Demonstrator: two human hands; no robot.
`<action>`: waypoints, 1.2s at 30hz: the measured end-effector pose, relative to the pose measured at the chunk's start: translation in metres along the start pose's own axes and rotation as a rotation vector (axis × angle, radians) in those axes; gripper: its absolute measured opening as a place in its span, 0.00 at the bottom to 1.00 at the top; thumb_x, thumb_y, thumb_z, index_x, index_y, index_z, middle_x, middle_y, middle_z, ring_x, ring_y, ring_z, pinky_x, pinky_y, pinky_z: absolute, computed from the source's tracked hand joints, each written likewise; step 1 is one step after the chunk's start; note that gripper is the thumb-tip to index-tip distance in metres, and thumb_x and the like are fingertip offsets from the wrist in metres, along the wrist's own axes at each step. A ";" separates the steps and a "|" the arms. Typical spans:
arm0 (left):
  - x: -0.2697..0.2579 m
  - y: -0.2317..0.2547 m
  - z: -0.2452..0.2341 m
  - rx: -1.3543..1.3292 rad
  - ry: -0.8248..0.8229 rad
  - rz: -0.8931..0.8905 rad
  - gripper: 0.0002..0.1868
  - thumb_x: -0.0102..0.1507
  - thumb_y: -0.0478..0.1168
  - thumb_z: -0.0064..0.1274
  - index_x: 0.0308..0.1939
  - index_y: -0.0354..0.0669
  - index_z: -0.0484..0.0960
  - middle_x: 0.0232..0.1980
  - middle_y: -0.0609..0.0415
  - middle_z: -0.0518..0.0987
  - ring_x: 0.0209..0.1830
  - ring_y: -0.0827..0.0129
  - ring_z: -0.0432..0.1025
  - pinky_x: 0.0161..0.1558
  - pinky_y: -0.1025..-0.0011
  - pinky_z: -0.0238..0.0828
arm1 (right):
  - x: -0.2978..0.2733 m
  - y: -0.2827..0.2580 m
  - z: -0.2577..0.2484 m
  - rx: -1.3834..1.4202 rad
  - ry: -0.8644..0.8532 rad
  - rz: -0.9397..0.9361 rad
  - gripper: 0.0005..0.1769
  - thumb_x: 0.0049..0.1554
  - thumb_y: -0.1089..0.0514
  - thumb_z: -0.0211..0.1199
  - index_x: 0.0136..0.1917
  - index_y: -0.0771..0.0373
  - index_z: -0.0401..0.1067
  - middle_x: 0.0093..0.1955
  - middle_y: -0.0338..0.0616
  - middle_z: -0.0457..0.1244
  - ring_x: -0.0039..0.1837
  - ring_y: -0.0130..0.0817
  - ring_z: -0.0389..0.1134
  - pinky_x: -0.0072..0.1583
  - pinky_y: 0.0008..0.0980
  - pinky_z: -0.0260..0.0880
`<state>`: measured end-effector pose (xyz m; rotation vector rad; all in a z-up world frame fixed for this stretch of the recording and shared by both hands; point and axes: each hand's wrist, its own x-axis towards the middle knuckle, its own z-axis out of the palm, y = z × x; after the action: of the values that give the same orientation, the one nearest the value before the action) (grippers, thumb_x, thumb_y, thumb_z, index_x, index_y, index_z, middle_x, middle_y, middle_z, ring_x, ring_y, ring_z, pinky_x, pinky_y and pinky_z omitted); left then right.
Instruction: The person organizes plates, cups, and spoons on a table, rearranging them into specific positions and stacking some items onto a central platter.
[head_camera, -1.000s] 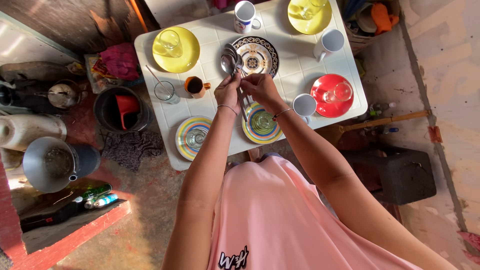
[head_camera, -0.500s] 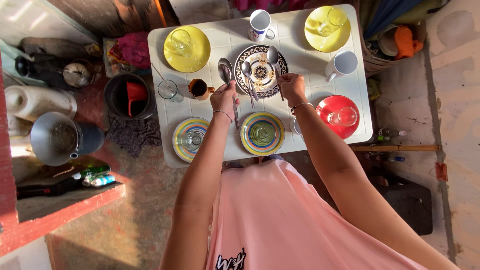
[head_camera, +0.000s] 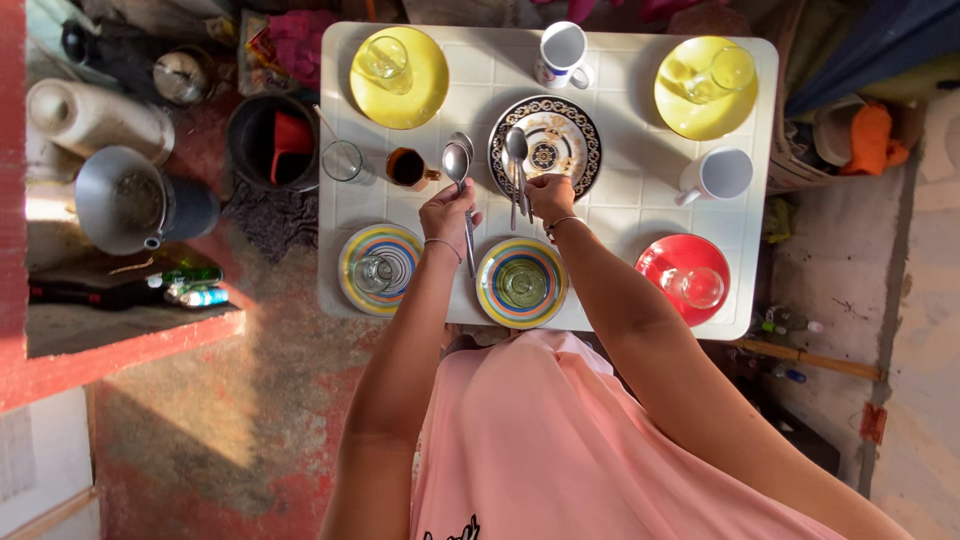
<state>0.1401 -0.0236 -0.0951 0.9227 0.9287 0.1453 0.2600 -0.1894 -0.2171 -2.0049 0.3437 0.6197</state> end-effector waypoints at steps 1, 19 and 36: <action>-0.001 0.001 -0.002 -0.009 0.007 0.000 0.09 0.62 0.36 0.61 0.46 0.41 0.88 0.33 0.61 0.79 0.30 0.78 0.69 0.29 0.73 0.75 | -0.002 -0.004 0.005 -0.023 0.005 0.006 0.04 0.52 0.61 0.72 0.42 0.62 0.82 0.35 0.41 0.71 0.33 0.27 0.71 0.35 0.29 0.74; -0.005 0.001 -0.021 -0.006 0.001 -0.019 0.08 0.63 0.38 0.63 0.45 0.41 0.88 0.32 0.60 0.77 0.30 0.78 0.69 0.30 0.73 0.76 | -0.007 0.008 0.016 0.014 -0.021 -0.003 0.07 0.55 0.59 0.68 0.46 0.64 0.80 0.36 0.38 0.71 0.34 0.23 0.72 0.35 0.27 0.72; 0.008 -0.018 0.023 -0.315 -0.370 -0.147 0.08 0.65 0.33 0.58 0.48 0.34 0.85 0.44 0.51 0.81 0.40 0.66 0.76 0.38 0.67 0.76 | -0.184 -0.119 -0.038 0.112 -0.355 -0.338 0.08 0.59 0.60 0.65 0.49 0.66 0.80 0.39 0.37 0.70 0.39 0.19 0.65 0.41 0.22 0.66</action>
<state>0.1570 -0.0451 -0.1074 0.5610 0.6045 -0.0069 0.1748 -0.1676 -0.0127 -1.7502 -0.1687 0.7056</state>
